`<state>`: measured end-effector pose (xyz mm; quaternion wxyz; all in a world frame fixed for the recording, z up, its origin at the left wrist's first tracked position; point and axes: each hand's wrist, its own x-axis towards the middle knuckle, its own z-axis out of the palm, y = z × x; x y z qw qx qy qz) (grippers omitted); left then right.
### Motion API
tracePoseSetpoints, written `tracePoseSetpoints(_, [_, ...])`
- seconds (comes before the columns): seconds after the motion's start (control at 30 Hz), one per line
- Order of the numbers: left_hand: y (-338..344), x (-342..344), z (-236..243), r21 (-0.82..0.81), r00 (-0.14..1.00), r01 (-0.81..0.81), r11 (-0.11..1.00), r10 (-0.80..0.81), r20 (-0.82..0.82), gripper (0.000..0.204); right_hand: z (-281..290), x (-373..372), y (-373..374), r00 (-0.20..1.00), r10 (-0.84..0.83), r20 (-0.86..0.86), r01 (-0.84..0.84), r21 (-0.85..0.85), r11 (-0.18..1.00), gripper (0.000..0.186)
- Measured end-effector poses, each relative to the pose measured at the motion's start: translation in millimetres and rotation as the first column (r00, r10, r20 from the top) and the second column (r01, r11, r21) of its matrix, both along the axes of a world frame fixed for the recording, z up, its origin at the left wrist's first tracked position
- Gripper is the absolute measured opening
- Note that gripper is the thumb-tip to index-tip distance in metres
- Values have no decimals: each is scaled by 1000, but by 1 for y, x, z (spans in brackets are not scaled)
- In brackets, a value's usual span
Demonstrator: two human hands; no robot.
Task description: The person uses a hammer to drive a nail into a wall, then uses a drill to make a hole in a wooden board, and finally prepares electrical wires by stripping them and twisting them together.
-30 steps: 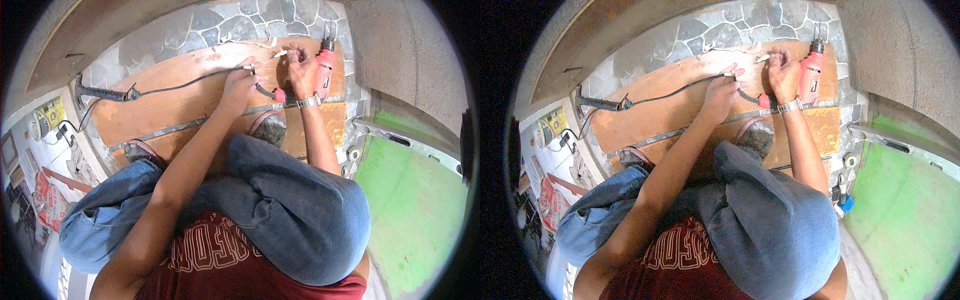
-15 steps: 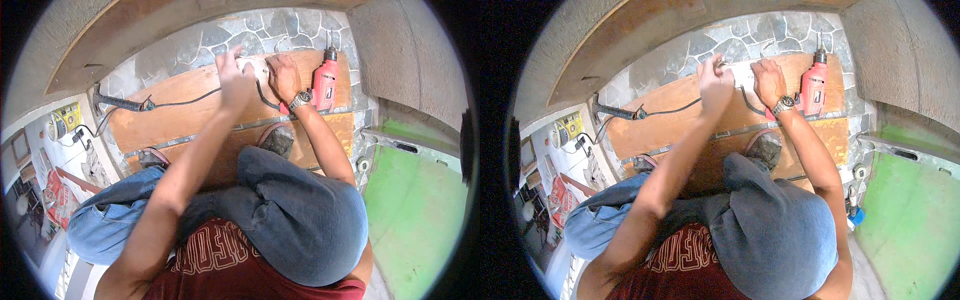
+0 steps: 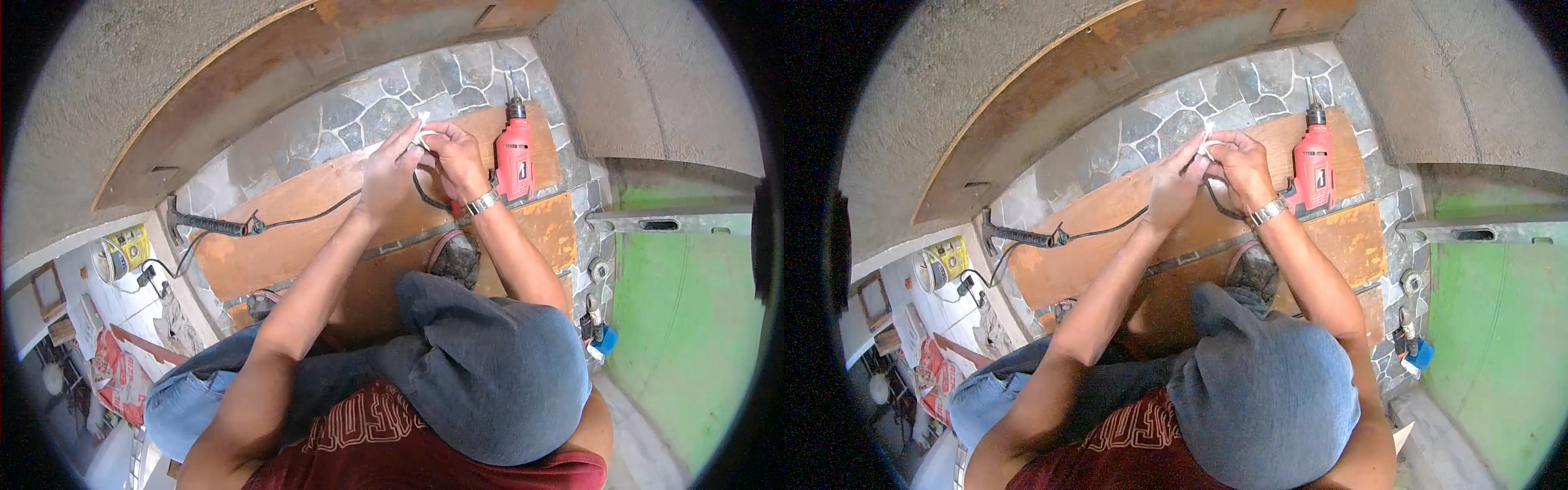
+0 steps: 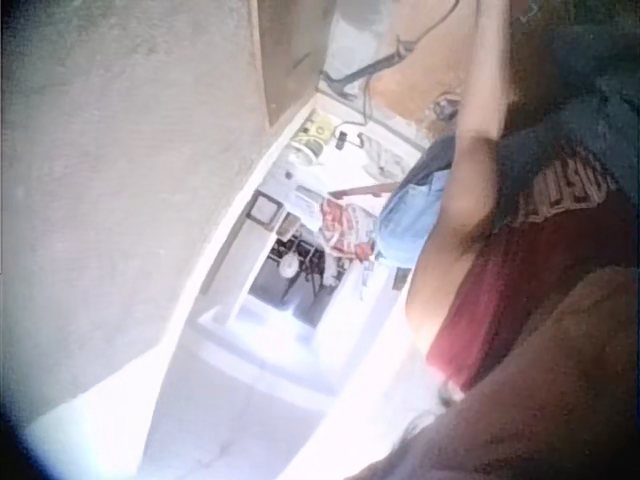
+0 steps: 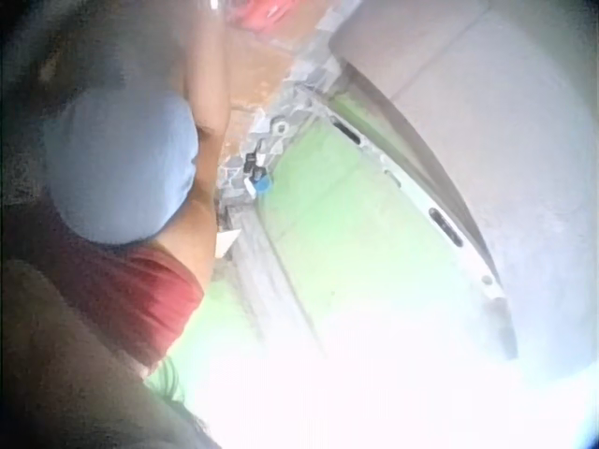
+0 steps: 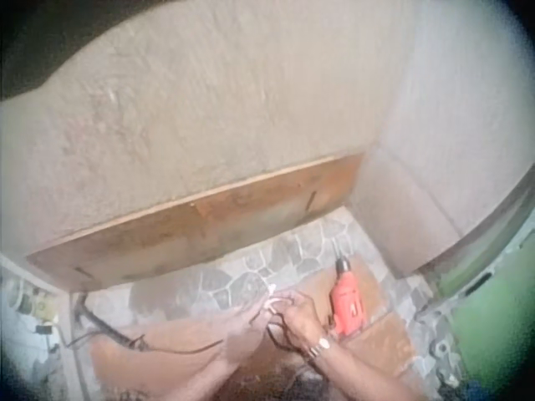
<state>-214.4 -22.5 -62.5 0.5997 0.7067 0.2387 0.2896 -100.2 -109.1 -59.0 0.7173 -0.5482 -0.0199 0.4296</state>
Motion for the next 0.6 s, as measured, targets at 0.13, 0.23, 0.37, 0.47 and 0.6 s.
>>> tracePoseSetpoints(0.13, [2,-10,-13,197,995,104,975,-103,-15,33,10,-3,-12,992,104,-69,-109,-79,991,18])
tracePoseSetpoints(0.23, [11,-11,-11,-742,991,-14,671,108,78,27,33,-9,-5,968,248,38,-245,-60,968,23])
tracePoseSetpoints(0.37, [23,-5,-4,-854,948,-130,504,316,42,33,43,-11,-9,958,183,221,-174,-59,983,20])
tracePoseSetpoints(0.47, [15,0,8,-846,983,-11,533,160,88,34,31,-6,-15,983,58,176,-48,-61,997,16])
tracePoseSetpoints(0.6, [-11,8,28,-913,980,127,388,91,174,30,14,-13,-21,812,23,584,76,-144,987,14])
